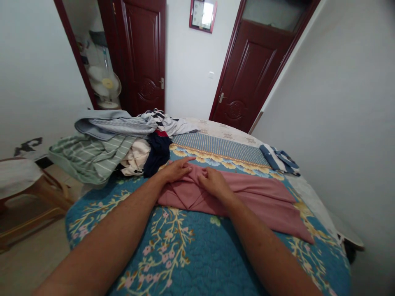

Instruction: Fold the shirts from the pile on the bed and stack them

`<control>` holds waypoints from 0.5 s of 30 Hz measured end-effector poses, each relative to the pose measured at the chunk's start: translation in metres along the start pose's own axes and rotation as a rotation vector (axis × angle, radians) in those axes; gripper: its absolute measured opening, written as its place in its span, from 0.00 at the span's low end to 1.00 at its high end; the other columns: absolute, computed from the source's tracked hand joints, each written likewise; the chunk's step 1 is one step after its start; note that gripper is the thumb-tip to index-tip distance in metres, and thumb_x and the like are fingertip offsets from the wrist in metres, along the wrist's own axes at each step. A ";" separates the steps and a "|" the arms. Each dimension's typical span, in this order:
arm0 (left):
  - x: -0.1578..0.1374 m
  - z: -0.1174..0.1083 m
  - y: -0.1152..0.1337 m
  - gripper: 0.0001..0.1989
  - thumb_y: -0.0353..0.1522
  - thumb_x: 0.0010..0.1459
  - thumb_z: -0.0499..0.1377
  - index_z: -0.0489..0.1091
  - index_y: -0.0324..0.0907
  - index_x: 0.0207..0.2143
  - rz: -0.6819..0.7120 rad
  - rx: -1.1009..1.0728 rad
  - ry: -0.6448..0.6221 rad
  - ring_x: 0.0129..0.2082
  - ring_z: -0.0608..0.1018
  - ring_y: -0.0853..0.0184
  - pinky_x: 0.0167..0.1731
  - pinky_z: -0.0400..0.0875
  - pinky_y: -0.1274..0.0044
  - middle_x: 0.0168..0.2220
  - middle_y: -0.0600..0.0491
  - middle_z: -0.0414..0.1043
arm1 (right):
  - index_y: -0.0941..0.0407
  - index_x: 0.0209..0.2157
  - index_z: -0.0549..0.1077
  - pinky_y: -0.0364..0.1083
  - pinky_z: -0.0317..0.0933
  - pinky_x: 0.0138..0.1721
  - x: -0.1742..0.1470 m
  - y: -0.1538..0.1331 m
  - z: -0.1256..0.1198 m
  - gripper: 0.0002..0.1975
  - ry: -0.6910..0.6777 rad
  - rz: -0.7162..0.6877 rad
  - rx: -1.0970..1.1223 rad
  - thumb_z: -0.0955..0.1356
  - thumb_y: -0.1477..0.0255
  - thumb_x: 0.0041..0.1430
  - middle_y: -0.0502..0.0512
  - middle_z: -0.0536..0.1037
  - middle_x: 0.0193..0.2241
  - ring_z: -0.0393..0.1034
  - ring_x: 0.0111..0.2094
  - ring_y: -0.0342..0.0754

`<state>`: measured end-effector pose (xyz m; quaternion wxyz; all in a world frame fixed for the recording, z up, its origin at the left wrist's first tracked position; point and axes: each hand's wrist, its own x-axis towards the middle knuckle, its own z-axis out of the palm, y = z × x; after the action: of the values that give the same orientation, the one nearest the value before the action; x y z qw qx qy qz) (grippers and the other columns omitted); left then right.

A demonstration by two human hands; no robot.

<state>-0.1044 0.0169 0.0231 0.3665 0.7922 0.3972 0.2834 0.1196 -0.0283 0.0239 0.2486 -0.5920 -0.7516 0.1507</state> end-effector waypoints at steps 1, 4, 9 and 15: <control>0.000 0.000 0.001 0.37 0.41 0.65 0.56 0.60 0.37 0.73 0.005 0.023 0.000 0.25 0.63 0.70 0.25 0.58 0.80 0.26 0.61 0.59 | 0.59 0.57 0.78 0.50 0.67 0.53 -0.001 -0.002 0.004 0.20 0.016 -0.013 0.002 0.66 0.67 0.69 0.66 0.84 0.50 0.79 0.50 0.57; -0.002 -0.002 0.005 0.37 0.41 0.65 0.57 0.61 0.38 0.73 -0.013 0.088 0.010 0.24 0.63 0.69 0.25 0.57 0.79 0.25 0.61 0.61 | 0.57 0.54 0.80 0.50 0.66 0.57 -0.002 -0.001 0.009 0.17 0.075 -0.090 0.040 0.64 0.72 0.70 0.64 0.84 0.51 0.78 0.52 0.55; -0.002 -0.004 0.008 0.37 0.43 0.62 0.61 0.66 0.39 0.71 -0.064 0.135 0.031 0.27 0.69 0.67 0.29 0.62 0.77 0.30 0.56 0.72 | 0.56 0.51 0.80 0.50 0.68 0.54 0.001 0.024 -0.002 0.15 0.192 -0.042 0.115 0.65 0.71 0.69 0.60 0.84 0.46 0.78 0.49 0.53; 0.002 -0.002 -0.001 0.32 0.44 0.60 0.63 0.74 0.40 0.63 -0.100 0.209 0.095 0.28 0.71 0.65 0.29 0.61 0.76 0.29 0.55 0.72 | 0.56 0.49 0.80 0.49 0.68 0.49 -0.001 0.049 -0.007 0.14 0.065 0.012 0.054 0.66 0.68 0.69 0.60 0.85 0.43 0.80 0.46 0.54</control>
<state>-0.1049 0.0199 0.0236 0.2765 0.7909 0.4805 0.2592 0.1633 -0.0173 0.0038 0.2878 -0.5943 -0.7352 0.1531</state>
